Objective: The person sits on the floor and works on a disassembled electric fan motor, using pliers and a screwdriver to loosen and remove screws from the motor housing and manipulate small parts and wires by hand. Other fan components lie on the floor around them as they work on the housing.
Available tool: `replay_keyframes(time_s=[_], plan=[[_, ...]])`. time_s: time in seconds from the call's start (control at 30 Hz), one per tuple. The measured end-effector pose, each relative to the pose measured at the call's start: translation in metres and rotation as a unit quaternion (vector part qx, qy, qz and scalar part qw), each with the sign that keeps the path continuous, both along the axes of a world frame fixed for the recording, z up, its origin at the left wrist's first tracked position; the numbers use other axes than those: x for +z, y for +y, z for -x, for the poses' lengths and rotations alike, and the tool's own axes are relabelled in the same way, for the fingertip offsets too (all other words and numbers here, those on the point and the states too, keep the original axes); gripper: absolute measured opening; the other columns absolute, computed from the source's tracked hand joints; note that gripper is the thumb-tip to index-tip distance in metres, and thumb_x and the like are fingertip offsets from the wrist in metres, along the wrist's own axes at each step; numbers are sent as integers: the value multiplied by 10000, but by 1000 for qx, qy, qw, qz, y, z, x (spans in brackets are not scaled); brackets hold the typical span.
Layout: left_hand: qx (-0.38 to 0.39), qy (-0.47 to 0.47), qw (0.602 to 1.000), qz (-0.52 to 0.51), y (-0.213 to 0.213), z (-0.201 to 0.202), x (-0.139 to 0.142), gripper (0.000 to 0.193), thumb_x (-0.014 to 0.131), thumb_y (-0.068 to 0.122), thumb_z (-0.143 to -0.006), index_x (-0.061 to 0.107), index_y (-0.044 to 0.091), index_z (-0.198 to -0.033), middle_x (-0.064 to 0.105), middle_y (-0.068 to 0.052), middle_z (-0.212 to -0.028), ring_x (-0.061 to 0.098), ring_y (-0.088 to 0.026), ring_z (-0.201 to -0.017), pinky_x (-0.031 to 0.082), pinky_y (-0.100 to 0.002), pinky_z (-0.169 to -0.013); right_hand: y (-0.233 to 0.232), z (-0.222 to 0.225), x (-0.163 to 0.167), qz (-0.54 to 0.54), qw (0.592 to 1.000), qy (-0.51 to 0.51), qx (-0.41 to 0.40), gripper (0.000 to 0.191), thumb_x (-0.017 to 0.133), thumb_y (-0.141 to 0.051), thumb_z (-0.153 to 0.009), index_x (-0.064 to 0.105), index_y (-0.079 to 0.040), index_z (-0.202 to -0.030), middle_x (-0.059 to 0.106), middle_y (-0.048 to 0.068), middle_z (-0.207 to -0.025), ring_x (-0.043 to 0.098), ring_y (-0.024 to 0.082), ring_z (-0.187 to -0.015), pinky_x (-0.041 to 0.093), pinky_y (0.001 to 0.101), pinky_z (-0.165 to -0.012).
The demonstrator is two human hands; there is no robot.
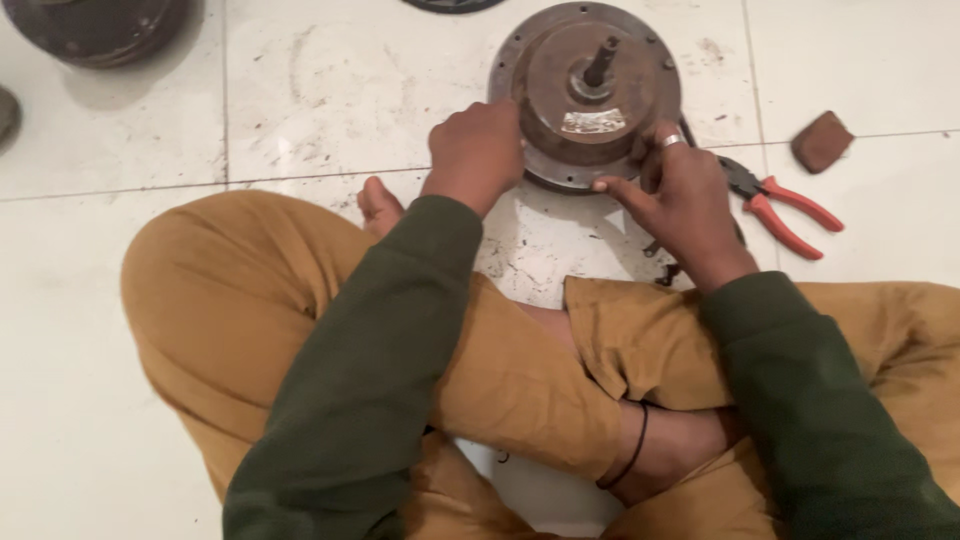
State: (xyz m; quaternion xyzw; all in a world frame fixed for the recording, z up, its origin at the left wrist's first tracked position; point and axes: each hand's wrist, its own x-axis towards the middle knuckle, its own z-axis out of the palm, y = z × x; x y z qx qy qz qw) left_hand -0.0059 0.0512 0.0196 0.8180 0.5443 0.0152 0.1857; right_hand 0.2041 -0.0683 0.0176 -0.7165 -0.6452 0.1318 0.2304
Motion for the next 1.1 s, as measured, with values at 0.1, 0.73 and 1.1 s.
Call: replay_keyframes(time_s=[0.1, 0.73, 1.1], plan=[[0, -14, 1000, 12, -1, 0, 0, 241, 700, 281, -921, 686, 123, -1102, 733, -150, -1059, 708, -364, -1006, 540, -511, -843, -5, -9, 9, -69, 993, 92, -9, 390, 896, -163, -909, 580, 19, -1047, 673, 99, -746, 620, 124, -640, 497, 286, -569], [-1, 6, 999, 38, -6, 3, 7, 296, 701, 313, -916, 674, 122, -1141, 722, -151, -1088, 694, -373, -1035, 537, -512, -849, -20, -15, 23, -93, 990, 103, -3, 196, 812, -99, -967, 700, 13, -1083, 720, 115, -821, 641, 115, -696, 514, 270, -638], [-7, 12, 999, 40, -5, 2, 4, 284, 696, 328, -928, 685, 121, -1121, 729, -143, -1079, 704, -360, -1031, 541, -507, -856, -65, -48, 5, 266, 960, -62, 61, 196, 727, -88, -799, 763, -79, -991, 754, 136, -896, 735, 298, -861, 568, 421, -773]])
